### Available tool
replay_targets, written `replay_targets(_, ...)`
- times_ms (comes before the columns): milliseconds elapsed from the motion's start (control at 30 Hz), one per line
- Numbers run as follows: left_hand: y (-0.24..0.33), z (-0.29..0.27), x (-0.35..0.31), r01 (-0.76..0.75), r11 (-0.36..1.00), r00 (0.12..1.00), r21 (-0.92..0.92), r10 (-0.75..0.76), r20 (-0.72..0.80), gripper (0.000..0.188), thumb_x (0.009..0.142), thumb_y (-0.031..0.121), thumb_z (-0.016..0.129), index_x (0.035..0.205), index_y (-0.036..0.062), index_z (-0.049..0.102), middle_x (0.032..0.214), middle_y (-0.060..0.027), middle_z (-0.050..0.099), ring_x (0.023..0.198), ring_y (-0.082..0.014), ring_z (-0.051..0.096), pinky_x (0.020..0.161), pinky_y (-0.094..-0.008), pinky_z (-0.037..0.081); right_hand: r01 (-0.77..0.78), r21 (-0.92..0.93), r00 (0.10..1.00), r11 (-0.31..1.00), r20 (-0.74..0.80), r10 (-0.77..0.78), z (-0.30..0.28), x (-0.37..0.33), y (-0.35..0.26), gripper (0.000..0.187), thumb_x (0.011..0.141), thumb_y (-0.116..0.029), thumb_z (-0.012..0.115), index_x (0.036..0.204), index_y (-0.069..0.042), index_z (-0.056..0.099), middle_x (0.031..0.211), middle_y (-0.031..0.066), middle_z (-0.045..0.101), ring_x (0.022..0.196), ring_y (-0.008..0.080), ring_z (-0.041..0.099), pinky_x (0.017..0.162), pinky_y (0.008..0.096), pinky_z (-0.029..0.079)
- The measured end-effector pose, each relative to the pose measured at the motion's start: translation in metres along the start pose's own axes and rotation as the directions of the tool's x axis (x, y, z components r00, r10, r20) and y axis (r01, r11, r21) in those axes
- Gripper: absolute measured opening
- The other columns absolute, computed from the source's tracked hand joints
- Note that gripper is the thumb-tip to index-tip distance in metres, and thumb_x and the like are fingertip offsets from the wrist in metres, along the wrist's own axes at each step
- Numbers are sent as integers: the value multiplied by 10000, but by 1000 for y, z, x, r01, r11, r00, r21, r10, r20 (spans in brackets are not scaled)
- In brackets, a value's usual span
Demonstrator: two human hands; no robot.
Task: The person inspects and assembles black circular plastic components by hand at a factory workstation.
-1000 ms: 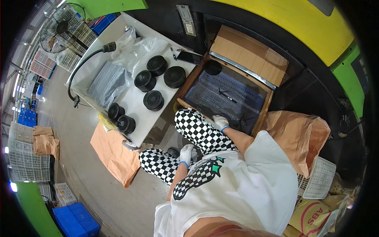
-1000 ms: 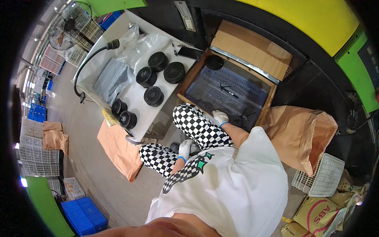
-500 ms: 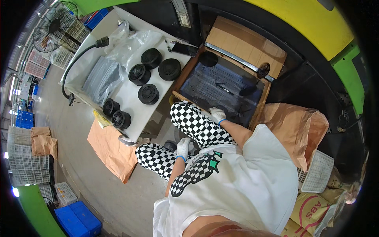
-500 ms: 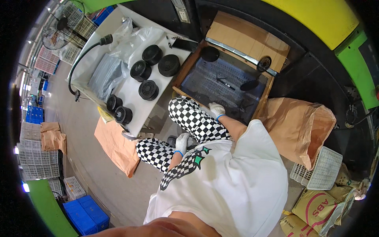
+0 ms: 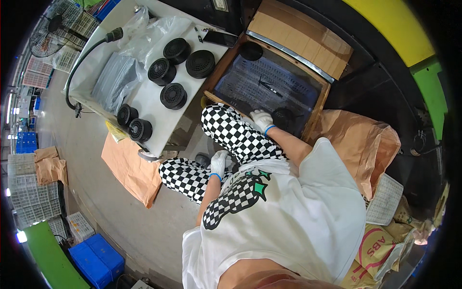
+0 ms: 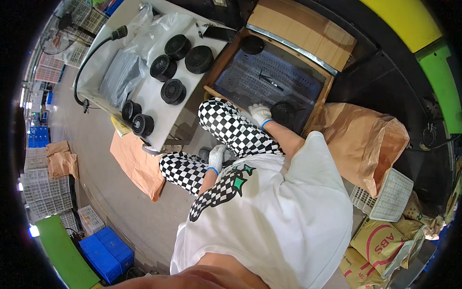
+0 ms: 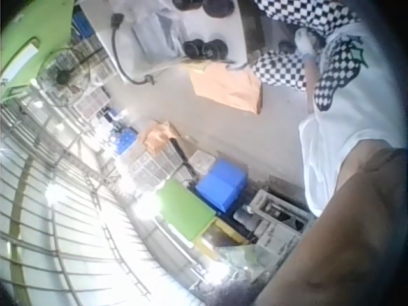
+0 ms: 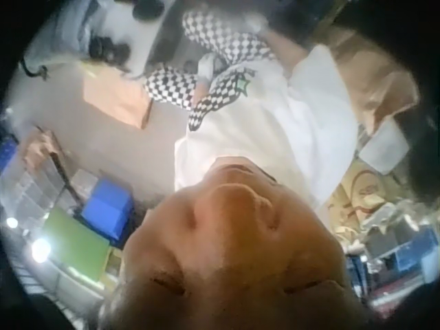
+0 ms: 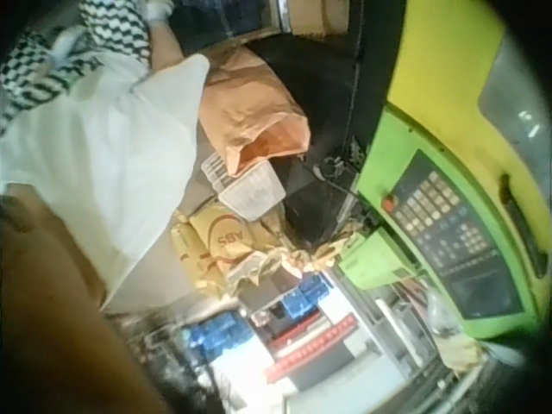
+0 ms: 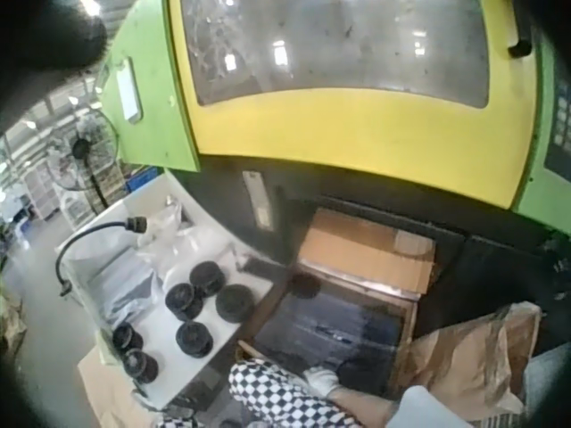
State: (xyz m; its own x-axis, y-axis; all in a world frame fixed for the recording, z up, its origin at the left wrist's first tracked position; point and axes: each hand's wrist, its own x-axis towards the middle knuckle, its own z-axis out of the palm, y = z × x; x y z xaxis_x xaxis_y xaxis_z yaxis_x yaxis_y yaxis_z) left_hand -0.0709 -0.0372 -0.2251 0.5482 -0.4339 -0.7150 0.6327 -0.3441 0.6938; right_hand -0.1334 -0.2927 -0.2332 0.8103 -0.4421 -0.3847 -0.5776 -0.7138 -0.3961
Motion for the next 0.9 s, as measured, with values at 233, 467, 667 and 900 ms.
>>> replay_targets(233, -1, -1, 1, 4, 1000, 1000, 29, -3, -22, 213, 813, 195, 512, 924, 15, 530, 675, -84, 543, 485, -169, 533, 435, -293, 465, -338, -385, 925, 859, 31, 378, -69, -22, 3, 827, 706, -594, 503, 1295, -55, 289, 1366, 178, 207, 1243, 399, 190, 940, 577, 224)
replay_targets(467, -5, -4, 3, 6, 1000, 1000, 9, -6, 2, 216, 804, 209, 524, 900, 16, 539, 690, -74, 550, 501, -152, 519, 457, -281, 458, -350, -405, 848, 845, 246, 470, -35, -18, 41, 630, 708, -254, 566, 1254, -44, 334, 1267, 212, 362, 1121, 334, 436, 885, 445, 391)
replay_targets(667, 5, -1, -6, -16, 1000, 1000, -15, 16, -26, 211, 801, 209, 526, 901, 25, 544, 688, -64, 547, 524, -144, 523, 483, -260, 453, -97, -537, 995, 838, -44, 87, -50, -8, 37, 196, 729, -72, 491, 802, -64, 673, 854, 127, 640, 772, 285, 627, 643, 382, 503)
replay_targets(900, 42, -5, -8, -305, 948, 941, -91, 285, -185, 189, 813, 197, 558, 913, 37, 549, 686, -27, 540, 542, -90, 504, 483, -208, 412, 258, 151, 834, 954, -533, -142, -132, 4, 14, 259, 801, -250, 491, 980, -72, 550, 865, 200, 585, 843, 364, 549, 727, 426, 433)
